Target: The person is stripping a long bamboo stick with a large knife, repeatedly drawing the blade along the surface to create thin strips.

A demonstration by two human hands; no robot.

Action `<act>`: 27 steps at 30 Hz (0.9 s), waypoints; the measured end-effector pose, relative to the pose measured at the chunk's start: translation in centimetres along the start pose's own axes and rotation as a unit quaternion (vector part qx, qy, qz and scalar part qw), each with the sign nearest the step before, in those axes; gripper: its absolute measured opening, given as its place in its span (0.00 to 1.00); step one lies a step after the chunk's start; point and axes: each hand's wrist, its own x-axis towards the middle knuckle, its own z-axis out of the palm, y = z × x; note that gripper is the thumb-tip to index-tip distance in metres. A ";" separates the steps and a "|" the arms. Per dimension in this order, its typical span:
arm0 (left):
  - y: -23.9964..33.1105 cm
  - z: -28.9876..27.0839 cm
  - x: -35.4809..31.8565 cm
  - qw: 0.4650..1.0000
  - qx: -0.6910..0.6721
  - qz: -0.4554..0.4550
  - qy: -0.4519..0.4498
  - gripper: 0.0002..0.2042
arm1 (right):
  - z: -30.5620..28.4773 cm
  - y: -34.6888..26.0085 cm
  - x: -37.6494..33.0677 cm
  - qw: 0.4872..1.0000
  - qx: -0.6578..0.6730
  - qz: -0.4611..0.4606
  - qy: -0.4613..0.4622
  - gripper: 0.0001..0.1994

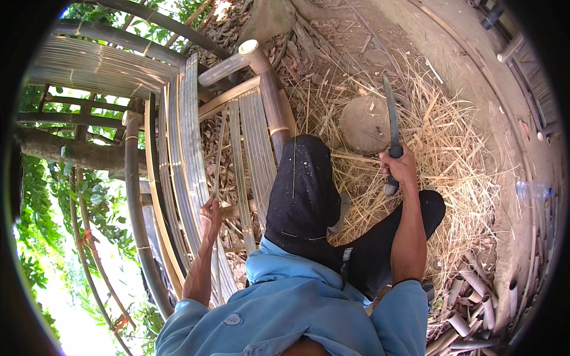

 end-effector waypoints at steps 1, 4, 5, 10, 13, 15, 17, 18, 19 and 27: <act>0.3 0.2 -0.1 1.000 -0.018 0.012 0.005 0.26 | 0.0 0.0 0.0 1.000 0.003 -0.001 -0.001 0.12; 0.7 -0.2 0.2 0.999 -0.031 0.022 0.007 0.25 | 0.4 -0.1 0.0 1.000 0.009 -0.001 -0.002 0.12; 0.8 -0.4 0.4 0.999 -0.027 0.018 0.003 0.25 | 0.5 -0.1 0.0 1.000 0.011 0.000 -0.002 0.12; 1.3 -0.5 1.4 1.000 -0.006 0.014 -0.003 0.27 | 0.9 -0.1 0.4 1.000 0.012 0.000 -0.002 0.13; 1.4 -0.1 1.6 0.999 -0.041 0.000 -0.025 0.28 | 0.8 0.0 0.4 1.000 0.010 0.007 -0.001 0.13; 1.3 0.2 1.8 0.996 -0.076 -0.002 -0.042 0.28 | 0.8 0.0 0.4 1.000 0.011 0.010 0.000 0.13; 0.9 0.8 2.7 0.999 -0.039 -0.009 -0.018 0.28 | 1.1 -0.2 0.4 1.000 0.006 0.002 -0.007 0.12; 1.2 1.6 3.0 0.998 -0.067 0.020 -0.011 0.29 | 0.9 0.0 0.4 1.000 0.004 0.002 -0.006 0.12; 1.3 2.2 3.1 0.997 -0.068 0.019 -0.013 0.29 | 0.7 0.1 0.5 1.000 0.004 0.001 0.000 0.12; -0.9 5.3 3.9 0.996 0.081 0.030 -0.029 0.25 | 0.6 0.5 0.6 1.000 0.001 0.009 -0.008 0.12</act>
